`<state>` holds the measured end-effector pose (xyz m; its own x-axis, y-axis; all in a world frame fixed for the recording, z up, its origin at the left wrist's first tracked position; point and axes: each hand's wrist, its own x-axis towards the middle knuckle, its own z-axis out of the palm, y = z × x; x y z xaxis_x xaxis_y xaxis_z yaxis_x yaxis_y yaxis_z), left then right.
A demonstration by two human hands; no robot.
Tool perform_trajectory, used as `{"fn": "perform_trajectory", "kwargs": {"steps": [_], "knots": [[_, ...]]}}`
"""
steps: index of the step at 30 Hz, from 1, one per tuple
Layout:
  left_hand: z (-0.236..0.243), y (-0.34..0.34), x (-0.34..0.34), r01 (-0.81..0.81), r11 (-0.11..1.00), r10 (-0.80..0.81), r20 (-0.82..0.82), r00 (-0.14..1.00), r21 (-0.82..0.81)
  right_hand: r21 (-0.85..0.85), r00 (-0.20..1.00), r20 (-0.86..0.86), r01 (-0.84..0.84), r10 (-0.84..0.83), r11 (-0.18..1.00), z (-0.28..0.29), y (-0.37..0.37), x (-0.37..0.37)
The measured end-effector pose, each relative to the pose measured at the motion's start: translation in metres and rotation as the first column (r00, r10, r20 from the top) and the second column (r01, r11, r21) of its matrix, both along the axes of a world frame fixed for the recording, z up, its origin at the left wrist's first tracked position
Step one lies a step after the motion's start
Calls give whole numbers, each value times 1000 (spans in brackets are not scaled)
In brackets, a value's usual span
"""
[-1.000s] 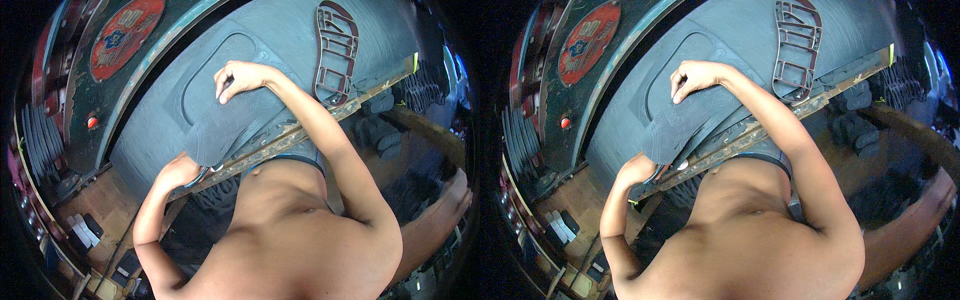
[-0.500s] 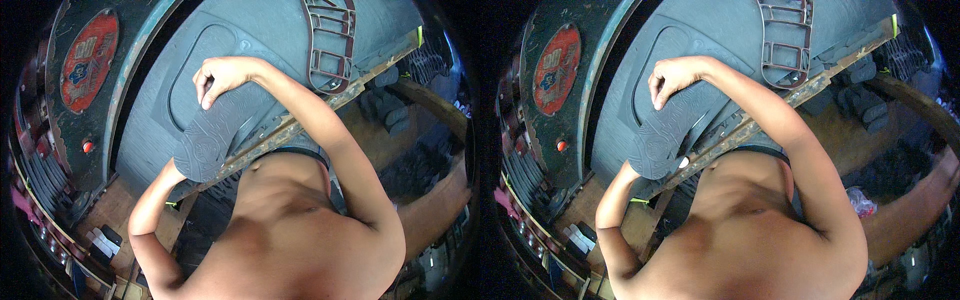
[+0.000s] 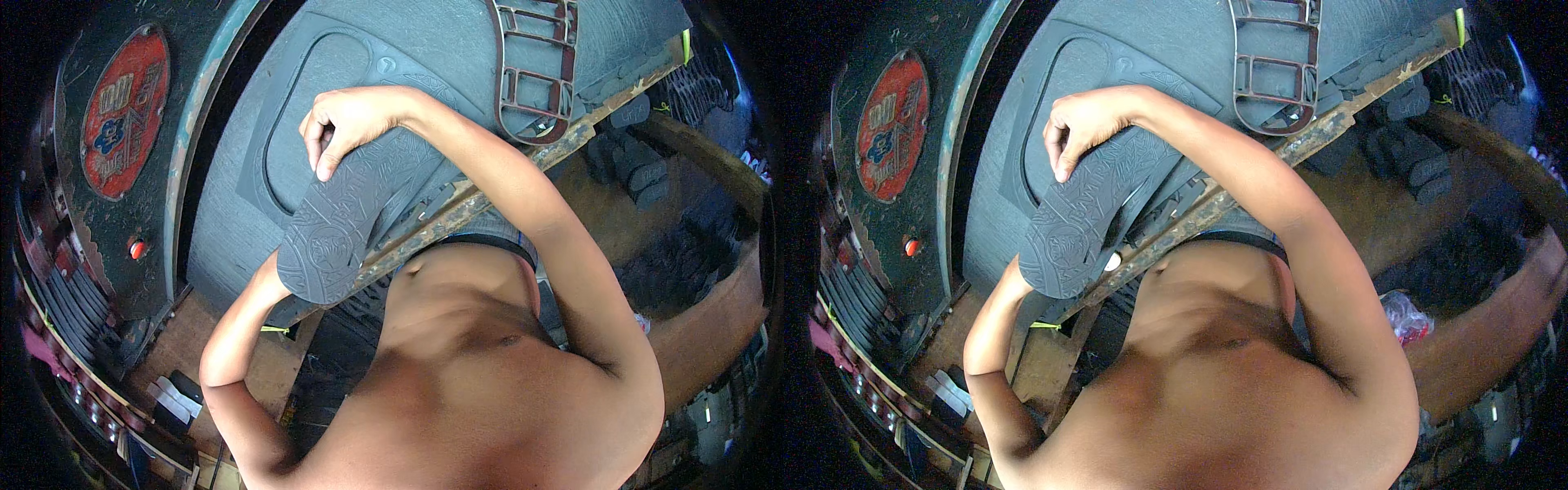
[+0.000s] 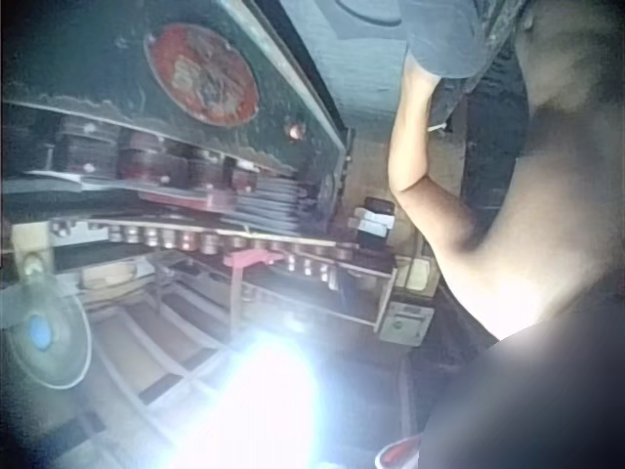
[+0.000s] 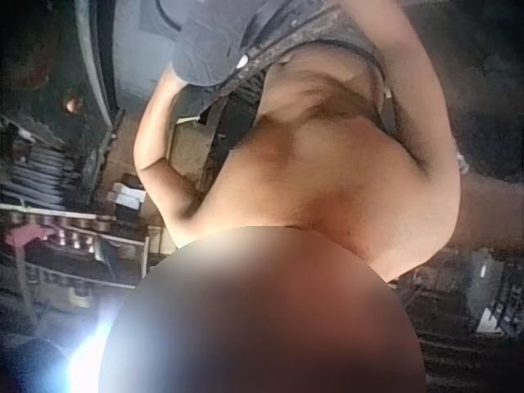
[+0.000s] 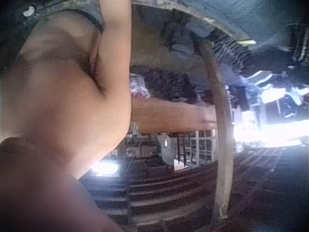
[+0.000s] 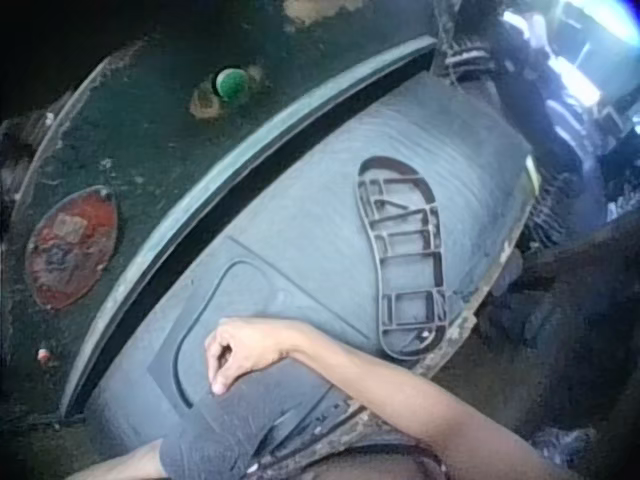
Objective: The person uses scissors to cut a gray rubber sheet into slipper sole shapes, repeatedly aligning a red slipper frame as a template. They trim the cut pieces and place the finished soles on a nearby shelf.
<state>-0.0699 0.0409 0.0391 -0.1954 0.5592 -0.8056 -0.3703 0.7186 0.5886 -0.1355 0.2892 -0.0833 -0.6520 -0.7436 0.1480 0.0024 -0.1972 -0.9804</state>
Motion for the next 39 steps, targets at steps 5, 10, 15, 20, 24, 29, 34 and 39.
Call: {"fn": "perform_trajectory", "kwargs": {"steps": [5,10,15,20,24,29,34,39], "knots": [[-6,-6,3,96,995,-94,-87,992,24,-23,998,54,-8,9,1000,3,1,1],[-22,-13,11,130,990,-129,-22,991,50,32,1000,-2,-25,25,999,4,3,-1],[-25,-6,21,-442,869,494,353,795,-223,-11,999,37,-10,11,1000,4,2,0],[-18,0,25,-166,984,156,138,978,60,-1,1000,28,2,-1,1000,3,1,0],[-23,-1,30,-281,957,269,154,951,67,5,1000,18,-8,8,1000,4,3,-1],[-32,9,38,434,900,-269,-743,613,32,47,999,-14,-36,37,998,4,5,-3],[-22,18,38,362,931,-281,-707,648,-38,-15,1000,7,-5,5,1000,3,4,-2],[-15,13,32,609,761,-559,-705,436,-226,-62,1000,18,14,-13,998,4,3,-2]]}}
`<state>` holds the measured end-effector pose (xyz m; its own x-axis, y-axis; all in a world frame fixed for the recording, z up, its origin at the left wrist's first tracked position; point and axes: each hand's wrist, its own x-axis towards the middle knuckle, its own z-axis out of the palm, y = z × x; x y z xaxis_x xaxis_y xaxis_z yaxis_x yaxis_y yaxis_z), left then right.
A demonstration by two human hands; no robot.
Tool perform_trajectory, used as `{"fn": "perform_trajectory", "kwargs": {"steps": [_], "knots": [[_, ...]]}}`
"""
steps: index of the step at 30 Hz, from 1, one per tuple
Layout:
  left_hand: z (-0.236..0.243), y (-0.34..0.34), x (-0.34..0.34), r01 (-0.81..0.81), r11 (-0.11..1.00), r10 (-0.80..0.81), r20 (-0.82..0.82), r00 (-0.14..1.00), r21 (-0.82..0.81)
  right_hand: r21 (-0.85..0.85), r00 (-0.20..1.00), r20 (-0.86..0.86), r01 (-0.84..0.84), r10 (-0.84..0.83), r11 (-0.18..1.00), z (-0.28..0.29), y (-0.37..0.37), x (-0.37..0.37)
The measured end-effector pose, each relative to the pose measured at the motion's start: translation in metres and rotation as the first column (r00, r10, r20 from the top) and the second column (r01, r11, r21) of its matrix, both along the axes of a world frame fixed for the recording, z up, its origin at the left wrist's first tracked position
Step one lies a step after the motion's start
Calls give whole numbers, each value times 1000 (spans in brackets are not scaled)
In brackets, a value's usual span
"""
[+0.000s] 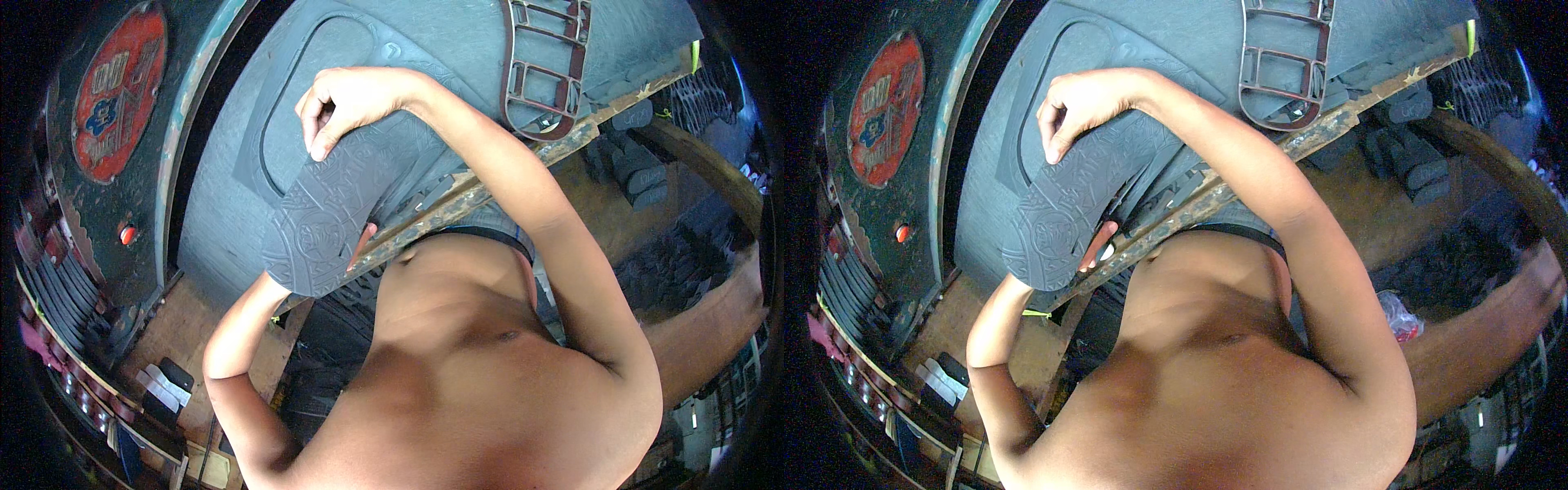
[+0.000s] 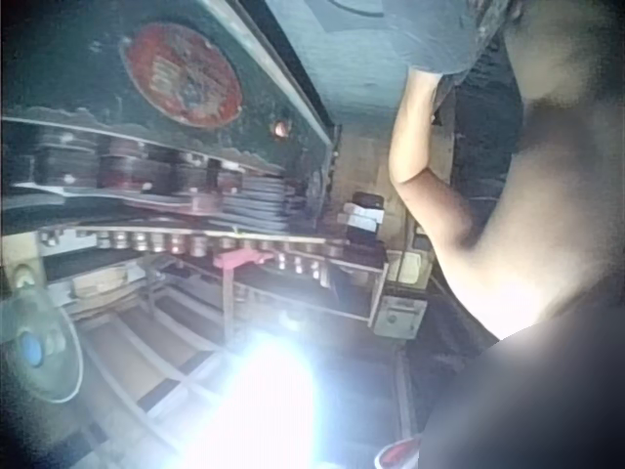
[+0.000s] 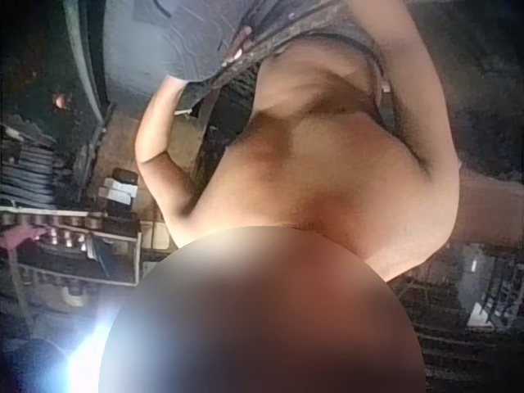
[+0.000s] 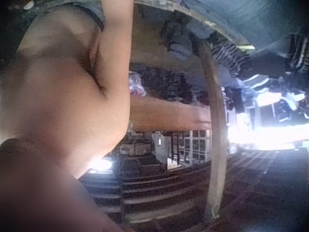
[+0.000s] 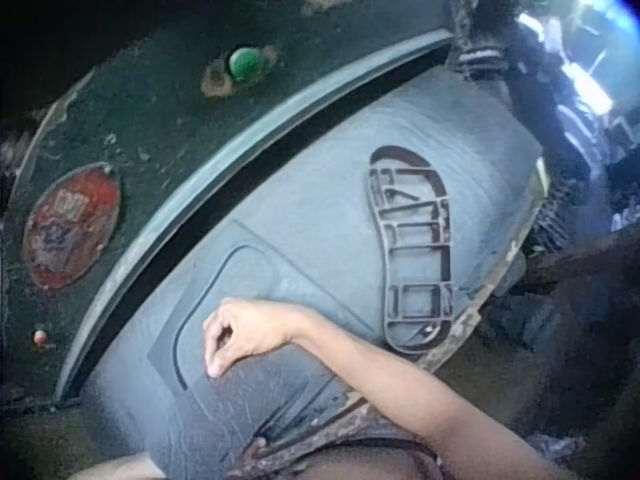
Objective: The person uses scissors to cut a gray rubber sheet into slipper sole shapes, repeatedly aligning a red slipper frame as a template. They trim the cut pieces and place the finished soles on a nearby shelf.
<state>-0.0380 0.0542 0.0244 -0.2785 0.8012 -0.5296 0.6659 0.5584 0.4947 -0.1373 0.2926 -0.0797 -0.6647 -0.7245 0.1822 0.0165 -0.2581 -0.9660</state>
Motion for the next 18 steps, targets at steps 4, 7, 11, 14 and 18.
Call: {"fn": "perform_trajectory", "kwargs": {"steps": [4,7,11,14,18], "knots": [[-1,2,-5,218,976,-192,-378,906,27,11,1000,5,3,-3,1000,1,2,0],[13,-3,-15,661,399,-669,-695,-264,-635,-17,1000,6,18,-18,1000,0,3,-1],[28,-6,-19,343,211,-523,-402,-751,-915,-20,1000,-2,28,-28,999,-1,3,-2],[32,-7,-21,328,143,-456,-356,-816,-934,-39,999,29,25,-23,999,-2,3,-2],[26,-1,-18,502,206,-516,-529,-674,-840,-40,1000,20,17,-16,999,-2,3,-3]]}}
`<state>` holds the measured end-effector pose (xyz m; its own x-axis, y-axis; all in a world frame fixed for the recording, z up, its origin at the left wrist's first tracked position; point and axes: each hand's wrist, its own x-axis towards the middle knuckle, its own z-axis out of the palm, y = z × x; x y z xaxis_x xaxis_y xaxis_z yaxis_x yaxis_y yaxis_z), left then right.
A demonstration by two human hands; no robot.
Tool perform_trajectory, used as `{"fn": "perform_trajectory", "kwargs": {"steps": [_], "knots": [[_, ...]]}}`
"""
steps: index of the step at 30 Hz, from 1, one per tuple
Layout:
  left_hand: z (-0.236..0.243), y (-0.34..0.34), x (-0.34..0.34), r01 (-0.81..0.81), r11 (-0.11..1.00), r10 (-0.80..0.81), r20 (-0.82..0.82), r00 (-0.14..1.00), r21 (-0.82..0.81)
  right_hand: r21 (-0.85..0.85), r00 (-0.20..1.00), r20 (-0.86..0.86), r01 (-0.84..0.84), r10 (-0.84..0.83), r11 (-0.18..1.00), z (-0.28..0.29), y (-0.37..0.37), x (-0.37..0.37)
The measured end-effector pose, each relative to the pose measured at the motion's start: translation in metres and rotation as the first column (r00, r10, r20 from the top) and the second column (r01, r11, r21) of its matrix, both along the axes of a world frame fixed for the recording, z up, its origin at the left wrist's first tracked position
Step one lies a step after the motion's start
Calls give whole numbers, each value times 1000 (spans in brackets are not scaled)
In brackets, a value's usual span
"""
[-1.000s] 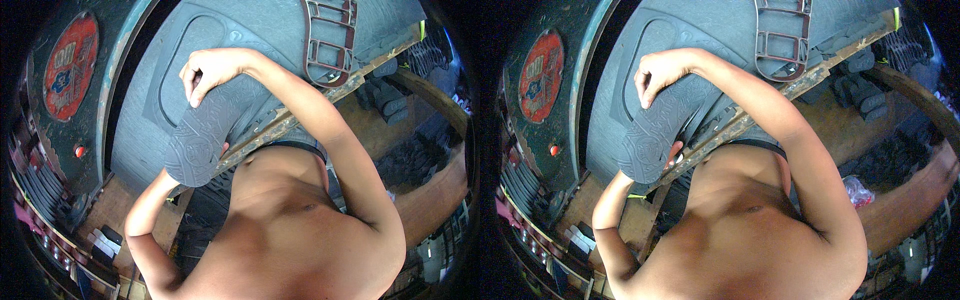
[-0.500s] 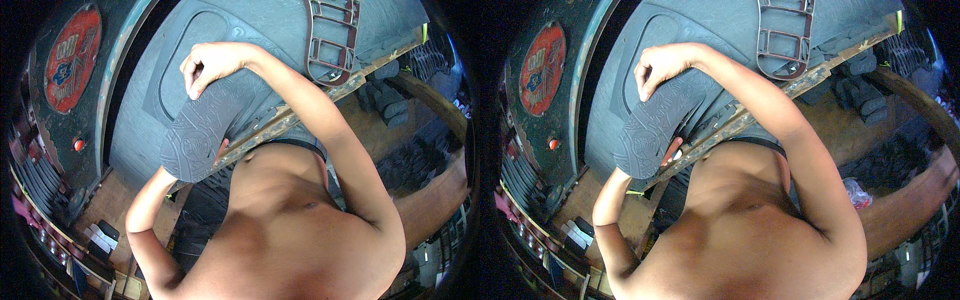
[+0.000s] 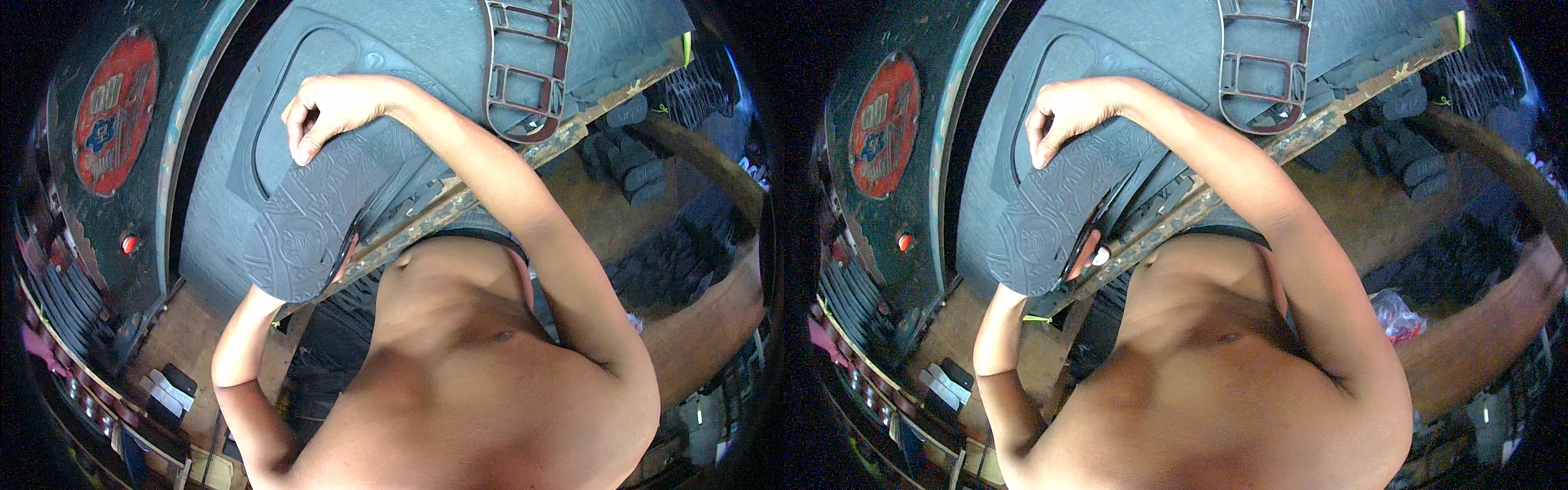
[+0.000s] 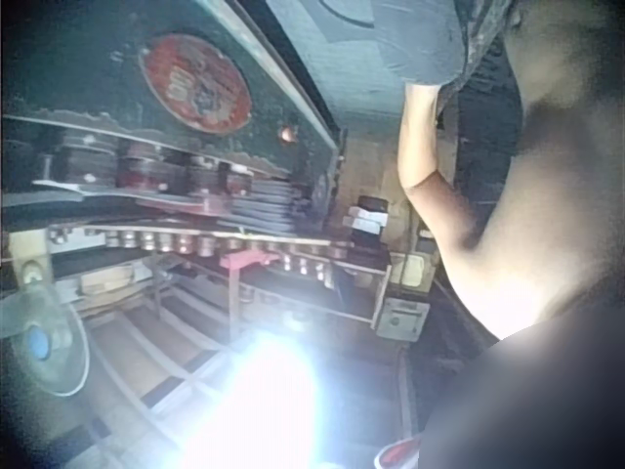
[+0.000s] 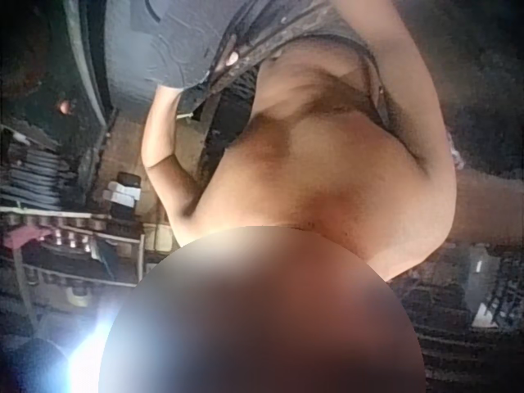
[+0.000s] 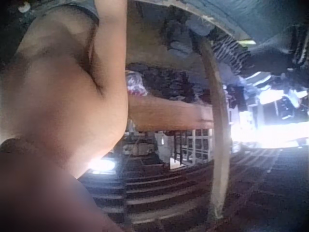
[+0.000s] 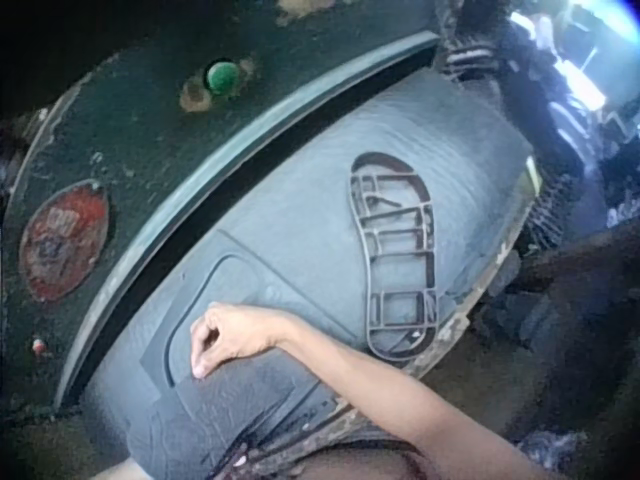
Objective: The person uses scissors to cut a gray rubber sheet into slipper sole shapes, repeatedly aligning a red slipper frame as a template. They trim the cut pieces and place the finished soles on a nearby shelf.
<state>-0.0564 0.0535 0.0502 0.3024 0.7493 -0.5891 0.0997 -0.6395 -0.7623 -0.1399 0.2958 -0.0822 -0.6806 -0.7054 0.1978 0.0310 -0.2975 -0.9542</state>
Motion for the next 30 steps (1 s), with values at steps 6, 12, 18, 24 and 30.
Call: {"fn": "perform_trajectory", "kwargs": {"steps": [6,12,18,24,30], "knots": [[-18,8,8,168,980,-195,-320,927,-110,-23,1000,2,-7,7,1000,0,1,-1],[-20,6,8,152,979,-179,-208,962,-139,-44,1000,-17,-8,7,999,0,2,-2],[-9,17,1,133,982,-153,-159,975,-132,-74,1000,-1,13,-13,997,1,3,-1],[-16,12,14,-148,963,169,74,983,-227,-84,1000,10,13,-12,996,4,4,1],[-42,-2,23,503,254,-606,-542,-583,-826,-75,999,-27,16,-18,997,4,4,1]]}}
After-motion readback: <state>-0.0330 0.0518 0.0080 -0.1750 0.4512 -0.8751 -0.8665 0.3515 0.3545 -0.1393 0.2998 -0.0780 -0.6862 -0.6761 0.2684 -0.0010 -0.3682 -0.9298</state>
